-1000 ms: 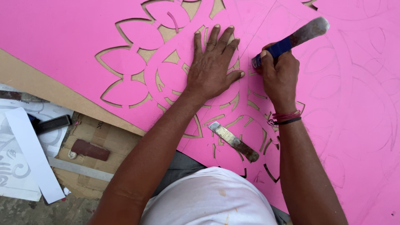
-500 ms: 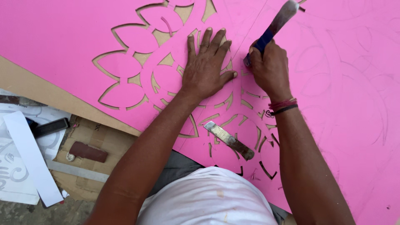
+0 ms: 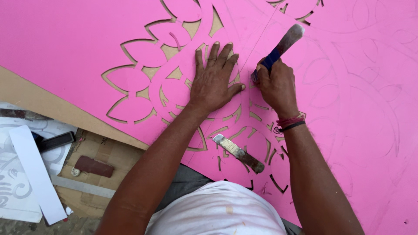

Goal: The person uses a utility knife and a putty knife to cut along a floral pattern on a pink board and pry out the excess material.

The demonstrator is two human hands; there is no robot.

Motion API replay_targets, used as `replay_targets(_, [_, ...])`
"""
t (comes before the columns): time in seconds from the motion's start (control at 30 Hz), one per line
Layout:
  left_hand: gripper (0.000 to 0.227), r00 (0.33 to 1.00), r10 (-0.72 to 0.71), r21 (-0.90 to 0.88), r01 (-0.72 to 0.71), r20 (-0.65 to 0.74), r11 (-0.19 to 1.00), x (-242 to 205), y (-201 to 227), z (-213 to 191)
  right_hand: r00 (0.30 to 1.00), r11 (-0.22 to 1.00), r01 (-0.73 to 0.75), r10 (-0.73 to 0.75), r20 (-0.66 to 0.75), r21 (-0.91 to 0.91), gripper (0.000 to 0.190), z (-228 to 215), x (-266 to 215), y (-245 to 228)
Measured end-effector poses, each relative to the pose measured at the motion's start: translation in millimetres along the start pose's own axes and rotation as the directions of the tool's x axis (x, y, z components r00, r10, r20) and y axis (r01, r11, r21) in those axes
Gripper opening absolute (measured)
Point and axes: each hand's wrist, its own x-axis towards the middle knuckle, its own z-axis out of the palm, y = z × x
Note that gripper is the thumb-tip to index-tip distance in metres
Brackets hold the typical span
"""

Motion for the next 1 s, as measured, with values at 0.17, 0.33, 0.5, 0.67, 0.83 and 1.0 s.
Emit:
replay_targets(0.17, [0.087, 1.0, 0.006, -0.01, -0.006, -0.005, 1.0, -1, 0, -1, 1.0, 1.0, -0.002, 0.002, 0.0, 0.01, 0.015, 0, -3, -2])
replay_targets(0.33, [0.086, 1.0, 0.009, -0.008, -0.009, -0.01, 1.0, -1, 1, -3, 0.999, 0.999, -0.032, 0.032, -0.014, -0.007, 0.017, 0, -4, -3])
replay_targets(0.5, [0.085, 0.999, 0.025, 0.012, -0.025, -0.031, 1.0, -2, 3, -5, 0.996, 0.997, -0.064, 0.062, -0.06, -0.04, 0.018, 7, -11, 3])
replay_targets(0.67, [0.084, 0.997, 0.054, 0.023, -0.053, -0.047, 0.998, -3, -2, 2, 0.923, 0.889, -0.145, 0.279, -0.264, 0.434, 0.021, 19, -37, 20])
replay_targets(0.83, [0.085, 0.997, 0.068, 0.049, -0.066, -0.04, 0.997, -2, -4, 9, 0.924, 0.891, -0.09, 0.242, -0.297, 0.446, 0.021, 6, -97, 33])
replay_targets(1.0, [0.083, 0.995, 0.078, 0.065, -0.074, -0.063, 0.995, -4, -2, 2, 0.916, 0.871, -0.132, 0.29, -0.279, 0.473, 0.019, -2, -118, 33])
